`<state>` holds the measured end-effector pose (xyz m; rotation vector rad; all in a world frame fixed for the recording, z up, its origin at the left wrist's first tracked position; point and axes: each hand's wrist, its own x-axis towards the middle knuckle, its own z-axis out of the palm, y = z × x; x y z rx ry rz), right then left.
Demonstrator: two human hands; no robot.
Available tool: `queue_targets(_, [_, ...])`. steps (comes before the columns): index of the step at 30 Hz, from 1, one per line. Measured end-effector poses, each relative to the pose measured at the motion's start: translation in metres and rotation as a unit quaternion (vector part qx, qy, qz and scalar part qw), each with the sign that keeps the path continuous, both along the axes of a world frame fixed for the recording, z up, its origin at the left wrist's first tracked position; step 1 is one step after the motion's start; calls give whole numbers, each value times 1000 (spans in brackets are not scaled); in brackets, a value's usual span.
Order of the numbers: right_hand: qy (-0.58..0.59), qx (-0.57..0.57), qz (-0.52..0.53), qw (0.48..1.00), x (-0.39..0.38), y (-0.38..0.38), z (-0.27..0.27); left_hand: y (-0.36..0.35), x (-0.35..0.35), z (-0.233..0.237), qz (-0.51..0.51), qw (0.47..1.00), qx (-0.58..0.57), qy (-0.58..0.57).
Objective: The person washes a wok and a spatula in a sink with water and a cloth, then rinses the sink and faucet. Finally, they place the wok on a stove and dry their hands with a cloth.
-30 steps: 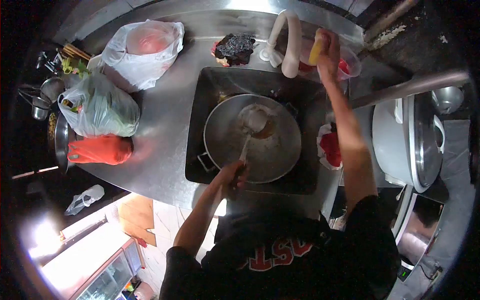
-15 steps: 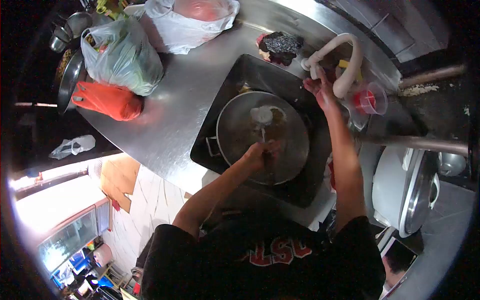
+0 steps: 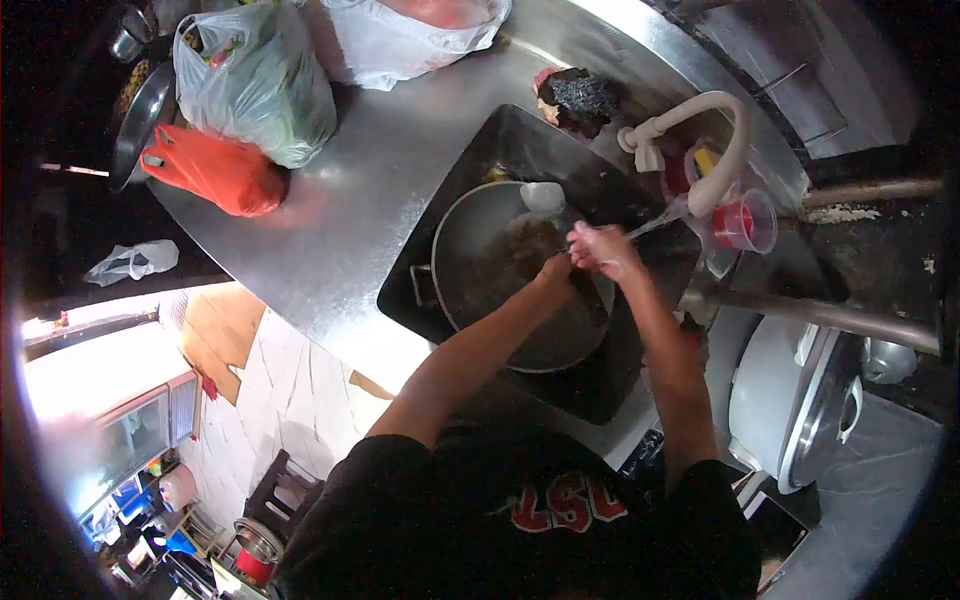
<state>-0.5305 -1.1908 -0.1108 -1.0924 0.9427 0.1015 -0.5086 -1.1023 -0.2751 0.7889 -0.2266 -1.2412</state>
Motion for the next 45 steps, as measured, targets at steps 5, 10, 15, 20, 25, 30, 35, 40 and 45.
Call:
queue_targets(5, [49,-267,102,957,-3,20,-2,6,9,23,17,982,-42,184])
queue_targets(10, [134,-540,349,754,-30,24,-18,-3,4,79,96,931,118,331])
queue_targets(15, [97,-435,326,834,-79,52,36,15,-4,45,63,973,41,219])
queue_targets(20, [129,-375,286,873,-137,78,117,12,3,42,212,899,161,348])
queue_targets(25, [222,-210,238,922,-158,92,178,32,25,40,117,981,151,-18])
queue_targets(30, [237,-200,205,928,-152,98,174,24,22,90,-10,616,274,-738])
queue_targets(35, [128,-230,177,948,-179,101,120,19,47,100,-217,630,359,-654])
queue_targets(40, [256,-149,134,946,-135,117,131,-1,-7,57,33,574,390,-719])
queue_targets(45, [118,-557,264,779,-165,135,100,-12,-4,48,-51,803,448,-390])
